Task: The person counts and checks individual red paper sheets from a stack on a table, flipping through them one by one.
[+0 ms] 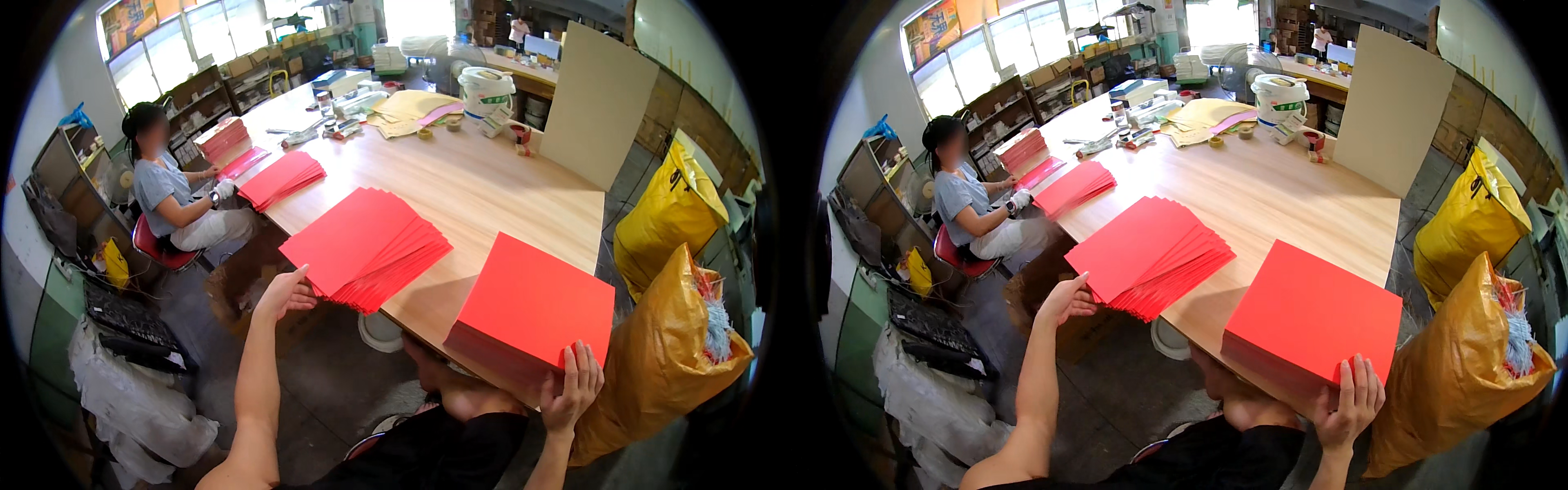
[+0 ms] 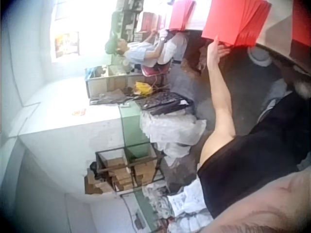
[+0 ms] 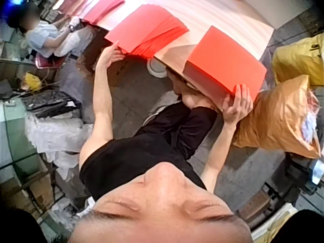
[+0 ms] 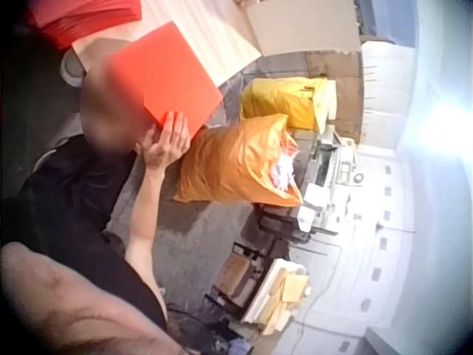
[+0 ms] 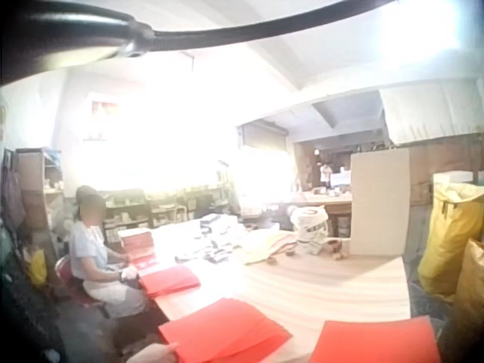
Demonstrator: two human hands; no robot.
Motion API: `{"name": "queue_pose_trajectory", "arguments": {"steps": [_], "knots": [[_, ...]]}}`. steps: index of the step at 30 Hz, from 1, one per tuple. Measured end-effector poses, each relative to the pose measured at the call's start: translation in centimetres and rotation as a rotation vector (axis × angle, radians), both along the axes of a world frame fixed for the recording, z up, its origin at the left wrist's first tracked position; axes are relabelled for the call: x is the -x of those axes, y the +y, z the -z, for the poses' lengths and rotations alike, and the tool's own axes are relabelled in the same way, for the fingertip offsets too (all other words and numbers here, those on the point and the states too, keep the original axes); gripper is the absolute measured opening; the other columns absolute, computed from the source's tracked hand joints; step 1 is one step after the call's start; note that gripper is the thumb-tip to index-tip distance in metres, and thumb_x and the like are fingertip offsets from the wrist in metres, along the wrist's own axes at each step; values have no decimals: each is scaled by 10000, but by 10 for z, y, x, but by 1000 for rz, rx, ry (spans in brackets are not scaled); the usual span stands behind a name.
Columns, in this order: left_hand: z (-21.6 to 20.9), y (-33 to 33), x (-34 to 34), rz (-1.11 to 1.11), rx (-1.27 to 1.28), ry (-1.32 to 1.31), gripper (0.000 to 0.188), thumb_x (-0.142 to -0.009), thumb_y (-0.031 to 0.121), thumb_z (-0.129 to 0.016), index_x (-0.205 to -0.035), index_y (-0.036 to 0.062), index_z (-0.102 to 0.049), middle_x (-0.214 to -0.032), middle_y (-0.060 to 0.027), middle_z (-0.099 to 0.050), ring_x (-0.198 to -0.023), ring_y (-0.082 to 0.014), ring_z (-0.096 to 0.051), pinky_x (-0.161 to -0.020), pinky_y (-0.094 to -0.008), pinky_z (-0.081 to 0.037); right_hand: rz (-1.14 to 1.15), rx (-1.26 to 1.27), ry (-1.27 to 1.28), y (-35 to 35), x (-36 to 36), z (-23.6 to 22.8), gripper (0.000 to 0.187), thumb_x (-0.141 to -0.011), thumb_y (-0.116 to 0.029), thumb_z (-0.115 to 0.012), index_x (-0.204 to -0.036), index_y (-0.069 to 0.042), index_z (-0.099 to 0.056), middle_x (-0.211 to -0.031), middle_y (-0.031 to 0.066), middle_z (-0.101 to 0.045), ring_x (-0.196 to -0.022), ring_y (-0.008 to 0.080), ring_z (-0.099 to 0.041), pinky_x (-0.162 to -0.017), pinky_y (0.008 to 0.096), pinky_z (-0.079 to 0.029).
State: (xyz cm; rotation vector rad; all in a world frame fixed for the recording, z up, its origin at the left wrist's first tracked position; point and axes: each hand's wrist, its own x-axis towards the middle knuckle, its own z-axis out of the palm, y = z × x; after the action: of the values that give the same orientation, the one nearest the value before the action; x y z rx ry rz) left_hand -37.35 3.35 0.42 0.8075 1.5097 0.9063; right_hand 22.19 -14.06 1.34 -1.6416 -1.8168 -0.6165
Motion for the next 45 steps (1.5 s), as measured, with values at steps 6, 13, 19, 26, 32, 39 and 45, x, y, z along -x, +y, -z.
{"name": "queue_pose_trajectory", "arguments": {"steps": [6,13,19,26,32,39,45], "knots": [[26,-17,-20,-192,-79,-312,1010,-941,767,-696,-1639,87,-430,-1462,-292,-589,-1244,-438,-669,-1023,-648,-563,4,-3,7,0,1,-2,470,-975,-272,-665,-1386,-47,-708,-1513,171,-661,-1430,381,-592,-1202,527,-392],[54,13,-73,-156,-137,-606,858,-1016,617,-674,-1649,98,-416,-1587,-233,-555,-1387,-462,-601,-1060,-769,-490,-14,19,17,-2,-2,-5,473,-965,-265,-678,-1387,-56,-710,-1518,164,-659,-1438,379,-587,-1207,529,-390],[79,22,-57,-204,-195,-592,728,-1030,450,-661,-1612,65,-452,-1579,-214,-575,-1397,-465,-596,-1052,-776,-494,-10,1,49,1,3,-3,465,-961,-250,-675,-1385,-63,-712,-1514,161,-661,-1438,372,-587,-1212,531,-387],[63,17,-72,-179,-149,-674,713,-1023,431,-664,-1600,63,-463,-1548,-212,-596,-1371,-444,-613,-1024,-742,-526,-18,0,63,-1,1,-5,471,-935,-221,-682,-1378,-63,-714,-1511,158,-662,-1431,367,-592,-1210,529,-389],[73,23,-67,-237,-204,-621,658,-1036,397,-667,-1566,47,-495,-1508,-207,-622,-1350,-417,-638,-1007,-699,-562,-29,-12,80,0,2,-4,476,-927,-220,-685,-1373,-59,-717,-1507,164,-664,-1431,372,-592,-1204,528,-393],[74,34,-67,-284,-196,-565,596,-1033,330,-695,-1504,3,-532,-1394,-202,-688,-1209,-383,-727,-888,-647,-649,-19,-13,87,-1,3,-8,475,-915,-222,-696,-1356,-48,-725,-1486,171,-676,-1415,373,-604,-1201,525,-398],[71,41,-64,-257,-204,-536,559,-1039,298,-693,-1487,-1,-544,-1369,-205,-698,-1162,-397,-745,-857,-666,-652,-28,-17,99,0,4,-8,476,-912,-227,-698,-1350,-46,-730,-1479,171,-680,-1410,373,-607,-1201,520,-401]]}}
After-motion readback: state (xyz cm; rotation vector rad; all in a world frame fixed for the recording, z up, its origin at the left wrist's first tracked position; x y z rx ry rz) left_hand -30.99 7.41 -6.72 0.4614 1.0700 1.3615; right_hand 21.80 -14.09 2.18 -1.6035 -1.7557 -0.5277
